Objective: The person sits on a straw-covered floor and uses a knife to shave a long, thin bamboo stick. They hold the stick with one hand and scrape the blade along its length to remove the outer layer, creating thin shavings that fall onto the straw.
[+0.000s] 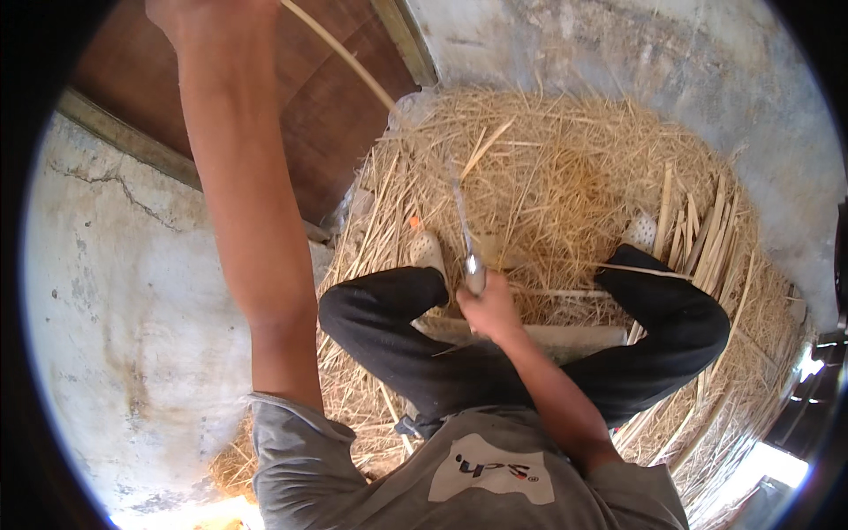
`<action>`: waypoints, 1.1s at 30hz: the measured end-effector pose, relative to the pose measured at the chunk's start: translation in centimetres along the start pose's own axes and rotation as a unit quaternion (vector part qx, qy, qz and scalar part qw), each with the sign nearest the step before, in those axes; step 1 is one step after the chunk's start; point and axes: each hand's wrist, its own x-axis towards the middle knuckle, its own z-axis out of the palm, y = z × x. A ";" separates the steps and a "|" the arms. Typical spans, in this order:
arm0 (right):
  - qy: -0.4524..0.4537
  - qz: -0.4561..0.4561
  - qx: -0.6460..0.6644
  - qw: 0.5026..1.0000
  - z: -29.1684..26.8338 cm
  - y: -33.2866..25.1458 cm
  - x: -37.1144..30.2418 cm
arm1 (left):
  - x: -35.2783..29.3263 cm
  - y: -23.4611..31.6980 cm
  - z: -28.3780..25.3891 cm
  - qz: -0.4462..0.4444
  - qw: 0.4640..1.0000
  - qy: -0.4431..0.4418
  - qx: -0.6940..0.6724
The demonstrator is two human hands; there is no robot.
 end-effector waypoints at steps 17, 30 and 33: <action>-0.009 -0.081 0.049 0.996 -0.1 -8.0 -3.1 | 0.2 2.2 -1.8 0.017 0.995 -0.101 0.004; 0.007 -0.063 0.050 0.997 0.8 -6.4 -2.6 | 0.6 0.7 -1.4 -0.004 0.997 -0.051 0.059; -0.018 -0.151 0.073 0.986 -0.3 -11.1 -4.4 | 0.3 1.3 -0.8 -0.001 0.997 -0.067 0.030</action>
